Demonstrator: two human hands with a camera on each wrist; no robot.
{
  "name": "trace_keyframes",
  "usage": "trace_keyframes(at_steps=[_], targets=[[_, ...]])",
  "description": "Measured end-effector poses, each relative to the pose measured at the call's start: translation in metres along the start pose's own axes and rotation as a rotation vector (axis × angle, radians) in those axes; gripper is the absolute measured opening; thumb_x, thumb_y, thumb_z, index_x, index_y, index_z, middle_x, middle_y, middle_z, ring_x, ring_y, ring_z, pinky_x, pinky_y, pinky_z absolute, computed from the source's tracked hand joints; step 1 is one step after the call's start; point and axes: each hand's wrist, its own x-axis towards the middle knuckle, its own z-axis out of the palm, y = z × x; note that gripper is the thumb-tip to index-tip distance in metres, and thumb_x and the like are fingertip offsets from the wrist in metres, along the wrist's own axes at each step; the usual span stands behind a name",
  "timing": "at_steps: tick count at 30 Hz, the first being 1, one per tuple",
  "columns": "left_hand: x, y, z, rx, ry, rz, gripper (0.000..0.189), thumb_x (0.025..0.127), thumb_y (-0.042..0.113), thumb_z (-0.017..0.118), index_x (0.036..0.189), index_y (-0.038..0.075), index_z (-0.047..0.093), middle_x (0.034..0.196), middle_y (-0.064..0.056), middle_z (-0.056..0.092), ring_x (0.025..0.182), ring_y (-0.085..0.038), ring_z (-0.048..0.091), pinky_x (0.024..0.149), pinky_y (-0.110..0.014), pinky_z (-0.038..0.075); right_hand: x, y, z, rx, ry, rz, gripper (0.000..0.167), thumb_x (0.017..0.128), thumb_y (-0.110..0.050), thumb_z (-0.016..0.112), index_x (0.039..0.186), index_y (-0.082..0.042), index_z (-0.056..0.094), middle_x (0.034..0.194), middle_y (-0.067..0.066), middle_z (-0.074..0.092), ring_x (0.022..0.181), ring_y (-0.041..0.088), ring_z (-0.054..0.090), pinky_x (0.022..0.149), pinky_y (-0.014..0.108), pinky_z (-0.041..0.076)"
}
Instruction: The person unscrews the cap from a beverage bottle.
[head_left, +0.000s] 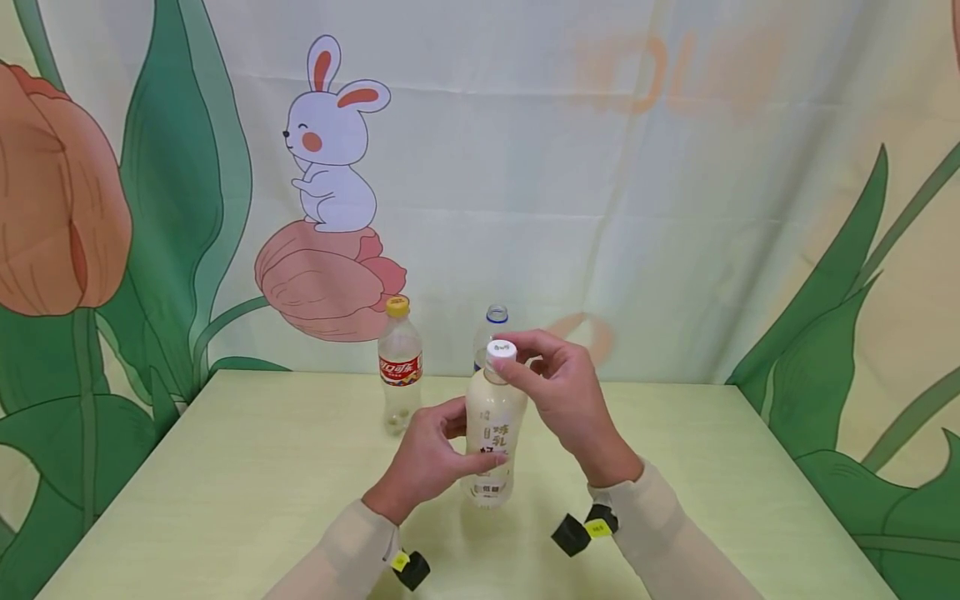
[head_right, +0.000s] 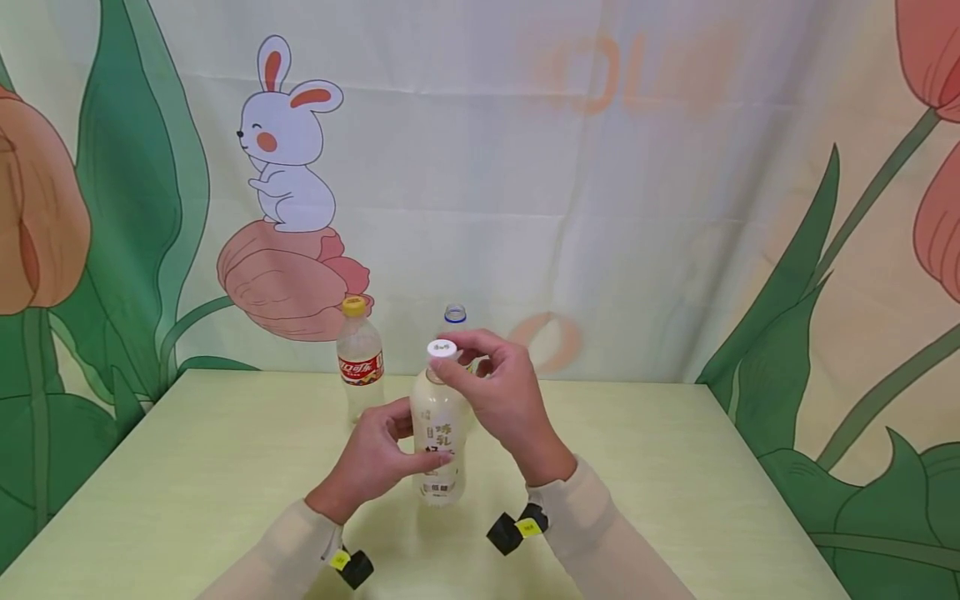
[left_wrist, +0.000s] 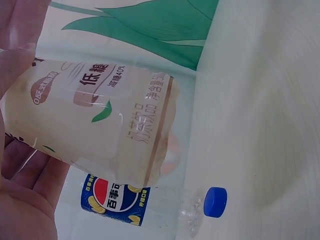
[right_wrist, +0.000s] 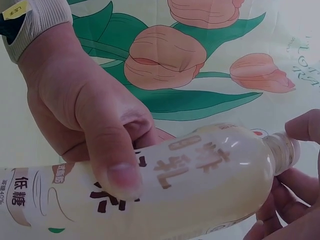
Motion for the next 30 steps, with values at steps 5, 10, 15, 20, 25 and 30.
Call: trace_keyframes(at_steps=[5, 10, 15, 20, 25, 30], targets=[[0.0002, 0.0001, -0.0005, 0.007, -0.005, 0.004, 0.055, 0.077, 0.029, 0.092, 0.126, 0.02, 0.069, 0.12, 0.002, 0.074, 0.107, -0.018, 0.073, 0.1, -0.038, 0.058, -0.001, -0.0008, -0.0009, 0.023, -0.055, 0.004, 0.03, 0.099, -0.017, 0.067, 0.127, -0.009, 0.071, 0.105, 0.003, 0.064, 0.093, 0.022, 0.061, 0.083, 0.032, 0.055], [0.0006, 0.0003, -0.0015, 0.011, -0.012, -0.001, 0.056, 0.078, 0.03, 0.091, 0.128, 0.02, 0.068, 0.122, 0.001, 0.074, 0.109, -0.019, 0.073, 0.101, -0.039, 0.058, -0.0005, -0.0002, -0.0018, 0.034, -0.081, -0.014, 0.031, 0.101, -0.016, 0.063, 0.131, -0.008, 0.069, 0.108, 0.004, 0.063, 0.1, 0.021, 0.061, 0.087, 0.034, 0.055], [0.0006, 0.0012, -0.0016, 0.009, -0.006, 0.004, 0.056, 0.077, 0.029, 0.092, 0.128, 0.021, 0.068, 0.121, 0.002, 0.074, 0.108, -0.019, 0.073, 0.1, -0.038, 0.058, 0.0008, 0.0002, -0.0005, -0.005, -0.028, -0.008, 0.034, 0.097, -0.02, 0.071, 0.129, -0.012, 0.069, 0.106, 0.005, 0.063, 0.093, 0.022, 0.06, 0.082, 0.03, 0.053], [0.0003, 0.0026, -0.0008, 0.004, -0.008, -0.009, 0.055, 0.076, 0.029, 0.092, 0.126, 0.025, 0.069, 0.12, 0.006, 0.074, 0.108, -0.015, 0.073, 0.1, -0.036, 0.058, 0.0011, -0.0022, 0.002, -0.011, 0.102, 0.04, 0.036, 0.084, -0.023, 0.085, 0.114, -0.013, 0.069, 0.098, 0.004, 0.066, 0.09, 0.022, 0.058, 0.078, 0.028, 0.05], [-0.0001, 0.0023, 0.0005, 0.002, -0.009, -0.001, 0.054, 0.076, 0.028, 0.092, 0.125, 0.024, 0.069, 0.119, 0.007, 0.075, 0.107, -0.014, 0.073, 0.099, -0.035, 0.058, 0.0013, -0.0046, 0.005, 0.01, 0.152, 0.045, 0.036, 0.078, -0.021, 0.091, 0.104, -0.008, 0.069, 0.09, 0.005, 0.067, 0.084, 0.024, 0.061, 0.072, 0.026, 0.053], [-0.0002, 0.002, 0.0019, 0.009, -0.003, 0.027, 0.055, 0.076, 0.028, 0.092, 0.126, 0.021, 0.069, 0.118, 0.004, 0.075, 0.106, -0.016, 0.073, 0.098, -0.036, 0.059, 0.0012, -0.0062, 0.0058, -0.011, 0.168, 0.048, 0.034, 0.076, -0.022, 0.092, 0.1, -0.009, 0.071, 0.09, 0.005, 0.069, 0.083, 0.024, 0.063, 0.071, 0.028, 0.054]])
